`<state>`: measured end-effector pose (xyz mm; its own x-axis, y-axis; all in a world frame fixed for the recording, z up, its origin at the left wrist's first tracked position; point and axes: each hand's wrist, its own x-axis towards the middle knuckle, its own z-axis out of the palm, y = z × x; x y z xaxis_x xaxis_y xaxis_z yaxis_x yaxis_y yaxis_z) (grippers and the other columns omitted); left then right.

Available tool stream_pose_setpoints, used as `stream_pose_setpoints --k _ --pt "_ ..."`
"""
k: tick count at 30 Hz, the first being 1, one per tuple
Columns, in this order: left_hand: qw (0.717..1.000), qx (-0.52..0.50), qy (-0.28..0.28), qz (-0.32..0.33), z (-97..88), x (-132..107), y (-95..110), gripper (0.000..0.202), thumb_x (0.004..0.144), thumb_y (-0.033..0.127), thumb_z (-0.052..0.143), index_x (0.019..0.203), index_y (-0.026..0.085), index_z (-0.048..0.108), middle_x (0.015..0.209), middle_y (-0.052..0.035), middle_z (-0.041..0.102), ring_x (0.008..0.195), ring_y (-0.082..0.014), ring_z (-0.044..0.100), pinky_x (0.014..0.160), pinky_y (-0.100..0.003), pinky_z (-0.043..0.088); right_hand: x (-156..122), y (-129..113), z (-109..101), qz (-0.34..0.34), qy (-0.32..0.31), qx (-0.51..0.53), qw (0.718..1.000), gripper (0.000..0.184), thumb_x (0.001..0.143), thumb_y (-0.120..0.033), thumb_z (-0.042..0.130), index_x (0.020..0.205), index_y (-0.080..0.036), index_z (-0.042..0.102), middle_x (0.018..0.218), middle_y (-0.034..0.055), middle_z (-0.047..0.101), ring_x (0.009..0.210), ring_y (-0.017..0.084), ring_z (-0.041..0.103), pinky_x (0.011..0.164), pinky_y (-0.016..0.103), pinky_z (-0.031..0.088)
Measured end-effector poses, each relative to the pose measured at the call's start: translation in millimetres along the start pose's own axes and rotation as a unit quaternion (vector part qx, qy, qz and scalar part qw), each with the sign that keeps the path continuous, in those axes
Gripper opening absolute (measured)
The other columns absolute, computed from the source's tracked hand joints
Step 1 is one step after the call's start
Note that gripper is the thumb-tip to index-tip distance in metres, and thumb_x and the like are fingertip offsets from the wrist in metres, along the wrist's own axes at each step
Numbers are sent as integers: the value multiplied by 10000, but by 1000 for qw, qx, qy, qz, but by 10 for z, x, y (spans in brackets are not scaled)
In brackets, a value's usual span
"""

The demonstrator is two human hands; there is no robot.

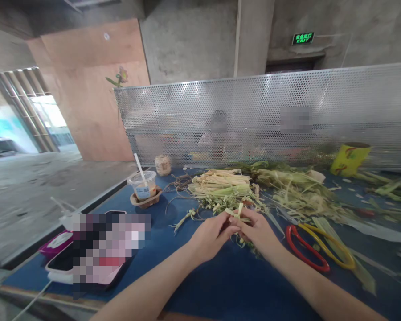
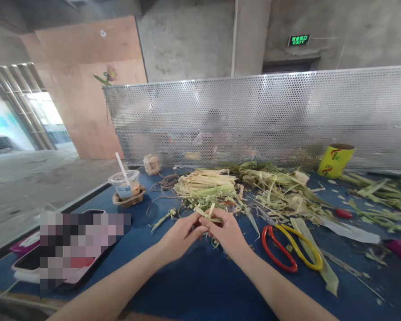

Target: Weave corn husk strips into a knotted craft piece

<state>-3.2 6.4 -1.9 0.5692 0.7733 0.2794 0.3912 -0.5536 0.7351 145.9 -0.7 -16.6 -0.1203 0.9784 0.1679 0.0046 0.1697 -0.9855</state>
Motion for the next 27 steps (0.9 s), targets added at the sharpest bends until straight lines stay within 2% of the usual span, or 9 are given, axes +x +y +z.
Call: stream_pose_setpoints --k 4,7,10,17,23,25,27 --pt "994 -102 14 -21 82 45 3 341 830 364 367 560 169 444 491 26 455 494 -94 416 526 -203 327 -9 -20 14 35 13 72 997 318 623 -458 640 667 -168 517 350 -106 303 320 30 222 337 176 174" --pt "984 -176 10 -39 139 74 18 356 820 375 392 538 163 437 464 31 438 462 -81 391 497 -193 321 -12 -37 -3 21 21 133 991 301 630 -429 652 686 -170 509 343 -115 307 318 22 208 344 170 160" --pt "981 -191 18 -34 161 69 54 357 822 362 398 535 156 447 473 29 445 478 -80 396 520 -193 327 -22 -38 -29 8 29 157 987 268 658 -391 648 734 -173 513 360 -116 334 322 20 223 345 163 173" --pt "989 -139 41 -20 139 9 88 373 842 348 369 529 158 439 504 30 434 515 -85 406 564 -200 333 -8 -64 -47 14 32 133 991 243 690 -385 625 711 -168 519 382 -107 351 303 15 234 317 157 175" --pt "990 -135 30 -37 126 -16 46 353 847 355 353 581 158 474 528 10 518 522 -95 459 568 -209 362 -4 -77 -63 51 -10 132 990 308 727 -474 546 717 -166 543 409 -92 340 338 15 181 342 169 141" --pt "983 -168 64 -47 139 -21 31 306 836 373 379 634 160 466 566 9 530 531 -92 463 548 -205 363 -5 -67 -71 36 -6 88 995 321 702 -481 571 699 -160 566 446 -89 292 368 19 193 360 175 147" --pt "971 -217 99 -34 157 -24 23 195 793 360 478 755 169 462 619 24 527 572 -89 475 554 -195 367 0 -52 -81 -9 7 33 999 323 688 -464 594 629 -146 586 505 -65 300 419 31 251 388 186 190"
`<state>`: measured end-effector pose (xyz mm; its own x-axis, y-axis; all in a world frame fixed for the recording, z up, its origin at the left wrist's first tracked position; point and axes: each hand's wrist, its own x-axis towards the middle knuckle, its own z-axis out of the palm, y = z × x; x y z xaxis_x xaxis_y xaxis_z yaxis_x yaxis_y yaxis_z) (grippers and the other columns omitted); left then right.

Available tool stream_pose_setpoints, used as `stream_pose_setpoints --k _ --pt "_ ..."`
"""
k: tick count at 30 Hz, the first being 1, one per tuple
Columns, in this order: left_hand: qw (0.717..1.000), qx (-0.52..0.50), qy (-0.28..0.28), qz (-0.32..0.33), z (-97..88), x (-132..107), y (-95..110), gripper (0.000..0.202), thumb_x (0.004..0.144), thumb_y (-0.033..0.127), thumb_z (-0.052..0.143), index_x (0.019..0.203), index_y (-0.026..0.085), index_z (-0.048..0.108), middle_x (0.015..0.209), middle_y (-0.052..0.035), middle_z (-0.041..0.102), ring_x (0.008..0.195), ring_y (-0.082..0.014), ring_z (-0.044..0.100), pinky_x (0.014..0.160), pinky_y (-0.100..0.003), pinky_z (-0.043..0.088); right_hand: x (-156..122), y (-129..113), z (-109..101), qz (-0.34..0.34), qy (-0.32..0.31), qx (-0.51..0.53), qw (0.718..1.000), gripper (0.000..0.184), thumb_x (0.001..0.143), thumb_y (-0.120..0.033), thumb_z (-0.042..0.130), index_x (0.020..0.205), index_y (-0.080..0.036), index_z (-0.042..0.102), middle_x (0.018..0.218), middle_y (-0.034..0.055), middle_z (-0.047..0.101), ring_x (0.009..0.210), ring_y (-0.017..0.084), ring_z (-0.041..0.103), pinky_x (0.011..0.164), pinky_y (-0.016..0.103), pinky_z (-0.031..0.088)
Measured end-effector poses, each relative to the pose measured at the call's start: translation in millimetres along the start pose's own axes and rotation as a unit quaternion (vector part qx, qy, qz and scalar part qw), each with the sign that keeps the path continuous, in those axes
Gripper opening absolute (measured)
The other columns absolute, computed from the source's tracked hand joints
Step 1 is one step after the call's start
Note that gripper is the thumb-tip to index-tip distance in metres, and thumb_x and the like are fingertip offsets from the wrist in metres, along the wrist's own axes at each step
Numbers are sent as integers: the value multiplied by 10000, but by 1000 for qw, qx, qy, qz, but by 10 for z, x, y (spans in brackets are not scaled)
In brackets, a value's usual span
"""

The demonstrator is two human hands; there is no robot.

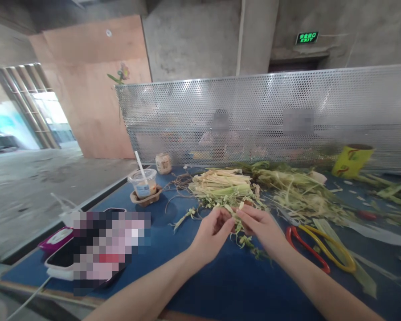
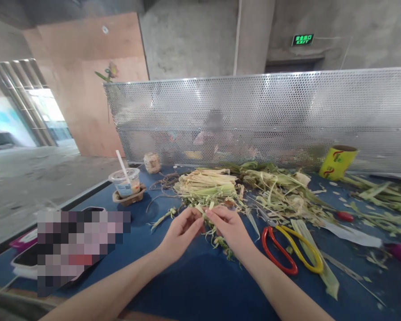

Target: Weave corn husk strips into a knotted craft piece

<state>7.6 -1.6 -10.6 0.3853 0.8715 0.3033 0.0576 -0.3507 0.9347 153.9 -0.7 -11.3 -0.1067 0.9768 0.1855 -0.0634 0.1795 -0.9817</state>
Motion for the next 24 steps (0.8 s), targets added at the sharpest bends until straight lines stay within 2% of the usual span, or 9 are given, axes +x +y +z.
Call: stream_pose_setpoints --k 3,5,8,10,11,14,17,20,24 --pt "997 -79 1 1 15 6 -11 309 712 299 604 930 196 411 624 57 512 586 -82 496 550 -180 376 10 29 -14 -65 11 -60 996 327 719 -439 568 582 -148 623 619 -13 389 531 66 348 455 207 266" --pt "995 -95 2 -18 13 22 -13 320 717 302 594 953 196 405 584 65 523 517 -74 486 503 -175 368 13 42 -21 -74 2 -87 993 317 736 -426 551 597 -161 653 642 -2 415 555 79 356 482 219 287" --pt "997 -69 16 -28 -6 52 -7 240 748 344 545 894 173 463 525 50 547 430 -66 446 458 -179 356 15 35 -39 -67 12 -77 995 246 719 -396 578 813 -200 693 635 -8 446 538 81 349 497 228 307" --pt "998 -62 16 -28 -14 58 6 229 751 361 534 856 162 488 501 43 552 407 -63 436 451 -182 358 16 18 -53 -62 39 -52 996 311 684 -369 620 952 -217 666 651 -7 484 539 83 362 505 231 323" --pt "997 -64 13 -29 -14 56 14 233 751 364 533 855 159 496 496 41 553 404 -63 437 449 -183 360 17 9 -58 -60 49 -43 996 328 668 -362 636 959 -212 666 658 -2 503 539 84 368 504 233 327" --pt "996 -82 -8 -33 -7 39 30 254 730 347 568 885 153 512 517 34 564 424 -62 466 459 -178 377 11 -22 -52 -41 39 -35 998 297 638 -373 649 854 -175 701 623 8 521 500 78 353 468 236 312" --pt "995 -91 -16 -48 -4 35 13 244 682 327 627 809 144 527 499 40 536 450 -73 504 454 -172 389 -6 -59 -25 -10 5 -33 999 302 625 -398 640 804 -166 711 507 -15 461 440 67 304 425 232 273" --pt "994 -93 -8 -51 -7 52 -12 226 665 323 641 708 135 523 468 48 494 455 -88 526 459 -186 416 -22 -78 -11 -33 11 -48 998 248 608 -390 653 711 -171 710 481 -24 436 431 68 320 417 229 269" --pt "993 -109 -14 -36 13 74 34 213 697 327 609 691 136 515 520 26 538 470 -93 536 490 -211 445 -38 -32 -12 -61 28 -17 998 234 661 -386 626 672 -161 687 454 -27 424 428 76 351 418 229 285"
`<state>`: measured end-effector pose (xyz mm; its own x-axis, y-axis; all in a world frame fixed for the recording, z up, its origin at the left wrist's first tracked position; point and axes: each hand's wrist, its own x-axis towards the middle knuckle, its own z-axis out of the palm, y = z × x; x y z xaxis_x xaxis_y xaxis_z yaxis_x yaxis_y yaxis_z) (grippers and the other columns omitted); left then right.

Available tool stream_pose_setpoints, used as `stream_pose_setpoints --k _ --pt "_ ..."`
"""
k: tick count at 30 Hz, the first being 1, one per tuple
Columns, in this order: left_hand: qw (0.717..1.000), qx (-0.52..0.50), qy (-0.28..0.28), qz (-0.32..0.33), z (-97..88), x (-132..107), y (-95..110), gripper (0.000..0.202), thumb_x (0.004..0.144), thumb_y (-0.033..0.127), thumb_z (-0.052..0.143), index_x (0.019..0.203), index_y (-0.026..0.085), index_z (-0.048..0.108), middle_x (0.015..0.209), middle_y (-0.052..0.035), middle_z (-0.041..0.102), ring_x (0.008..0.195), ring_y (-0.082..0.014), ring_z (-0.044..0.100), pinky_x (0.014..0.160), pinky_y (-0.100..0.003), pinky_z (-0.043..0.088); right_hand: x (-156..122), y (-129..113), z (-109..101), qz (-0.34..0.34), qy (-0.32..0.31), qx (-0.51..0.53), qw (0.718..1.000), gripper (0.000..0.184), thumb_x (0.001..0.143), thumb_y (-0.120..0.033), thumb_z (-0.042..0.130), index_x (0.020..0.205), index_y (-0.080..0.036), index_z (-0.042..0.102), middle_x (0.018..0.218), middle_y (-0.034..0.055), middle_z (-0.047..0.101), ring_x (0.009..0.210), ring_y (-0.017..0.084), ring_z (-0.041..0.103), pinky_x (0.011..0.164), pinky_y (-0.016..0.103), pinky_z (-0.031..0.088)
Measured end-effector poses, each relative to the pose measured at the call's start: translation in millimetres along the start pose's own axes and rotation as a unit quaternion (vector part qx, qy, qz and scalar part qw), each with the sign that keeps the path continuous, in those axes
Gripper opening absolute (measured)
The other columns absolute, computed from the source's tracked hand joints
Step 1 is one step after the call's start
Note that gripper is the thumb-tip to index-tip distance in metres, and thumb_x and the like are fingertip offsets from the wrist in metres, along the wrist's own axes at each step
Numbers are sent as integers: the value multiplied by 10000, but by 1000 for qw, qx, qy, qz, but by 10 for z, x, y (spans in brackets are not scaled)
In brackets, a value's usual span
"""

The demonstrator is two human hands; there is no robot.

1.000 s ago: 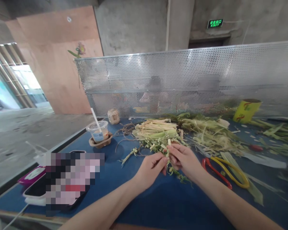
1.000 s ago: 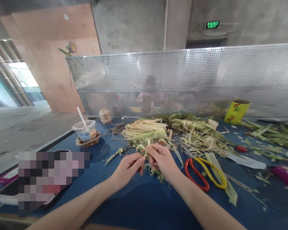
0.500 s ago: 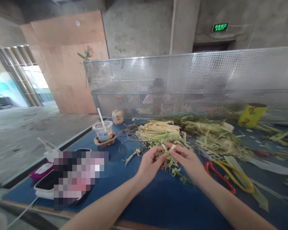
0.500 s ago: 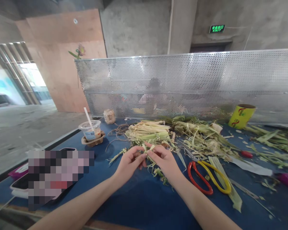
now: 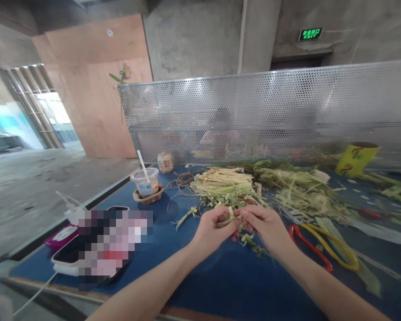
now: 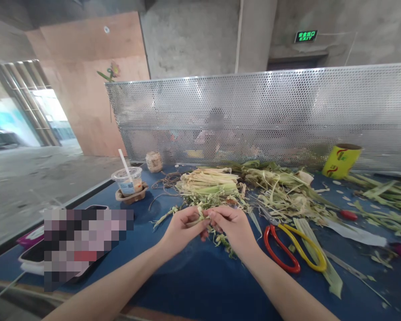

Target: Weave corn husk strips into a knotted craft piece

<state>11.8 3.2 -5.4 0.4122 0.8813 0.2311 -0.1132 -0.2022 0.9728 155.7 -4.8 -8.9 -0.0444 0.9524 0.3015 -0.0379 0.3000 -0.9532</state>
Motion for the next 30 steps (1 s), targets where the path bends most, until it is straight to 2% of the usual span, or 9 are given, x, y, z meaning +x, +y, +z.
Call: stream_pose_setpoints --k 4,7,11,15,17,21,23,27,30 --pt "1000 -1 -4 4 59 -22 90 212 710 336 594 710 129 545 563 18 551 494 -80 528 521 -196 439 -16 47 -1 2 30 64 998 245 703 -377 606 693 -141 672 466 -21 437 424 71 353 417 229 285" --pt "1000 14 -2 -11 66 -55 108 215 722 350 581 737 138 558 502 34 532 450 -62 486 451 -163 372 -5 30 -19 -9 32 73 997 239 698 -377 611 680 -144 665 463 -28 423 418 65 347 416 227 278" --pt "999 -7 1 -34 11 -61 47 250 719 389 577 731 148 514 486 38 545 380 -37 415 387 -152 285 35 -3 -55 -6 -13 3 1000 257 700 -396 590 701 -143 635 468 -43 391 415 69 341 409 226 281" --pt "997 -53 37 -32 -52 -2 -20 345 627 408 662 742 167 444 464 58 532 372 -50 433 361 -148 270 42 37 -49 -28 -63 -78 995 245 701 -372 578 851 -188 515 592 -42 446 500 91 419 454 216 332" --pt "996 -62 54 -31 -63 25 -27 395 571 407 701 748 171 439 429 93 472 351 -46 418 352 -146 280 25 59 -35 -28 -106 -151 982 194 720 -349 563 809 -199 478 634 -31 487 536 99 443 475 215 338" --pt "996 -53 14 -68 -70 41 -11 399 573 459 677 729 165 457 425 79 491 358 -54 451 381 -157 333 -12 12 -30 -63 -169 -297 938 199 797 -329 478 667 -183 520 596 -9 526 538 105 434 493 216 321" --pt "996 -38 0 -81 -84 36 -3 391 587 470 661 727 161 467 414 68 504 369 -56 461 405 -162 355 -17 -40 -46 -102 -176 -326 923 263 835 -317 420 649 -182 549 560 -12 507 523 100 423 494 213 310" --pt "998 -7 -40 -53 -126 20 15 346 635 451 635 708 152 477 402 74 471 352 -32 394 391 -150 313 -9 -117 -106 -165 -207 -353 898 296 851 -300 399 659 -187 594 524 -17 468 479 88 381 468 209 282" --pt "996 6 -70 -47 -132 4 37 320 672 442 607 697 154 470 415 82 442 335 -26 349 364 -154 281 5 -145 -160 -205 -211 -380 877 346 839 -296 421 526 -173 506 486 -24 401 470 84 341 477 213 272"
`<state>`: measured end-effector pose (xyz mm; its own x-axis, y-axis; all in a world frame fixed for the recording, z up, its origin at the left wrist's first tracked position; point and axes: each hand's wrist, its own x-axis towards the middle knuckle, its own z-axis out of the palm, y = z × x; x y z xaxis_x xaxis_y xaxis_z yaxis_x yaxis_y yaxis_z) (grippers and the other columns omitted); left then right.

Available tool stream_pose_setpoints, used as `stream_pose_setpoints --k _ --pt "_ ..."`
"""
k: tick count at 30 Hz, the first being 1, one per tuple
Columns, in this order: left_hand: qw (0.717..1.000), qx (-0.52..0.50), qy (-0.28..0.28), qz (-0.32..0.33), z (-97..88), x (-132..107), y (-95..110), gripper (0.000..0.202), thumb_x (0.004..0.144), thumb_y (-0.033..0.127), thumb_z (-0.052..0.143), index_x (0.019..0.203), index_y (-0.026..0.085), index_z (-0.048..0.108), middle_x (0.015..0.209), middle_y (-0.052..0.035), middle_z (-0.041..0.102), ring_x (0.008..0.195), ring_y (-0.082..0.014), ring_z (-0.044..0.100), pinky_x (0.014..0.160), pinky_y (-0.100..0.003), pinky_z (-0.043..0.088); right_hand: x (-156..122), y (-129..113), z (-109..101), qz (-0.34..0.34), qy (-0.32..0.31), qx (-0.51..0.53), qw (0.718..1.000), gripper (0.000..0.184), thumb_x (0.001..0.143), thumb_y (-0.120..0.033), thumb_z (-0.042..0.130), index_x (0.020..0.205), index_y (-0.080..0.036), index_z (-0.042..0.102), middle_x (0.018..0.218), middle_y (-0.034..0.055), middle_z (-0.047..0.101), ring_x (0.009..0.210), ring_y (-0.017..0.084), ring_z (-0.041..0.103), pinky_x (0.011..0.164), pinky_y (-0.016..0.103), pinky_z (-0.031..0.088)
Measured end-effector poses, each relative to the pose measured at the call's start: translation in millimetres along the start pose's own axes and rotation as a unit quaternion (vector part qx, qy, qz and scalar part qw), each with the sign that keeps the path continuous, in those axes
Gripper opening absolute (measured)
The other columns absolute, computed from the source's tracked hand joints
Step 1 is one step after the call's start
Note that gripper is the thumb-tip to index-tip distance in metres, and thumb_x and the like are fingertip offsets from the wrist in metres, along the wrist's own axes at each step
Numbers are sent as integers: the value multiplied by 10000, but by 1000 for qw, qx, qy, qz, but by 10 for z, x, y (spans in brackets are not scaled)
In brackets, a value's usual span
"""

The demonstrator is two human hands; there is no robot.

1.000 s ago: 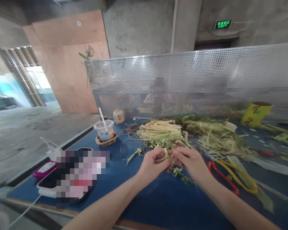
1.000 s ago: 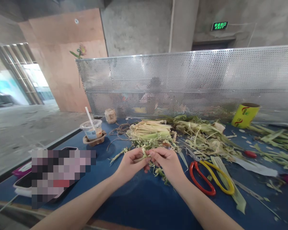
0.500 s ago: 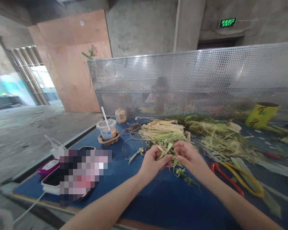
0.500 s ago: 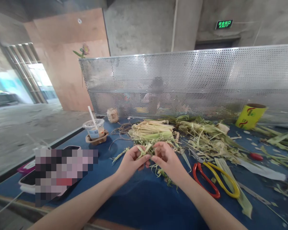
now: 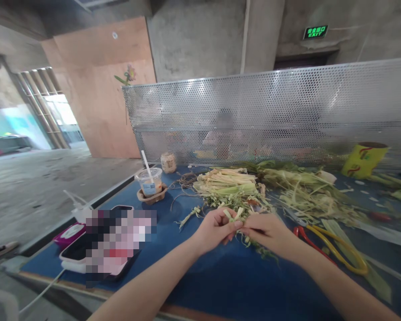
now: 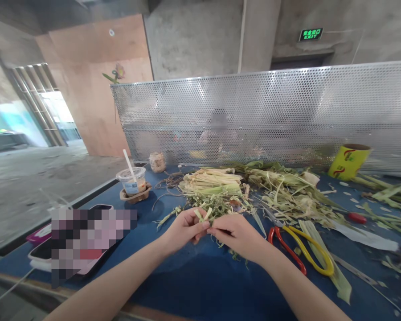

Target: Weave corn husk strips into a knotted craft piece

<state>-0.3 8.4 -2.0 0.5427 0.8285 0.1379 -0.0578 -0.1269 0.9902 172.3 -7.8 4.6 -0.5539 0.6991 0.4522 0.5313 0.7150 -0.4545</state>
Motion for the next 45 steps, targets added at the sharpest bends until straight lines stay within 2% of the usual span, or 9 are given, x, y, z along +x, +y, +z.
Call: stream_pose_setpoints --k 5,11,17,22,26,30,35,40,45 --pt "1000 -17 13 16 15 -13 -3 293 690 416 603 725 160 465 421 88 418 331 -31 331 339 -157 254 -11 37 -72 0 -26 -6 1000 384 849 -306 388 489 -174 376 483 -37 329 472 83 310 490 216 263" --pt "999 -47 -9 -13 -1 11 -30 326 795 475 424 759 154 467 442 33 511 365 -56 413 359 -153 269 -11 57 -34 113 -77 129 982 325 854 -347 369 586 -184 452 520 -23 462 487 97 432 498 215 329" --pt "998 15 66 18 58 5 -13 434 826 450 369 1077 131 522 439 32 532 319 -55 397 361 -162 319 25 4 207 132 3 302 944 209 820 -367 452 964 -224 399 707 1 577 605 138 540 515 235 383" --pt "999 23 26 30 85 7 -87 543 833 468 346 1290 175 356 440 30 525 317 -76 439 319 -154 321 64 28 361 158 57 318 933 248 779 -391 503 926 -202 440 559 -36 540 512 142 553 516 259 422" --pt "993 110 17 25 36 3 -108 504 840 476 310 1248 204 426 443 28 527 282 -70 407 325 -163 326 58 -17 321 154 84 237 956 173 771 -362 514 781 -191 533 551 -22 558 496 136 540 507 250 408" --pt "963 251 58 77 -6 -12 -70 412 856 440 286 989 204 598 483 13 551 357 -96 463 441 -193 378 50 -93 277 140 113 194 964 151 788 -315 486 771 -183 558 570 -10 567 508 133 528 505 241 392" --pt "947 285 99 108 7 -2 -64 374 868 411 262 783 205 562 439 32 513 380 -115 507 518 -208 389 68 -119 298 152 157 148 964 282 783 -356 482 564 -179 510 449 -34 434 414 92 394 432 225 313" --pt "967 224 72 103 -5 3 -70 369 863 423 272 787 196 552 504 11 571 432 -127 552 539 -220 419 72 -80 307 184 120 239 946 341 787 -448 450 595 -172 503 425 -36 446 389 77 377 402 210 298" --pt "982 156 70 82 -15 -3 -89 368 850 426 313 980 188 563 516 15 566 387 -121 525 433 -211 382 64 64 297 220 40 411 884 357 767 -519 434 713 -168 472 447 -47 506 301 38 293 334 188 198"
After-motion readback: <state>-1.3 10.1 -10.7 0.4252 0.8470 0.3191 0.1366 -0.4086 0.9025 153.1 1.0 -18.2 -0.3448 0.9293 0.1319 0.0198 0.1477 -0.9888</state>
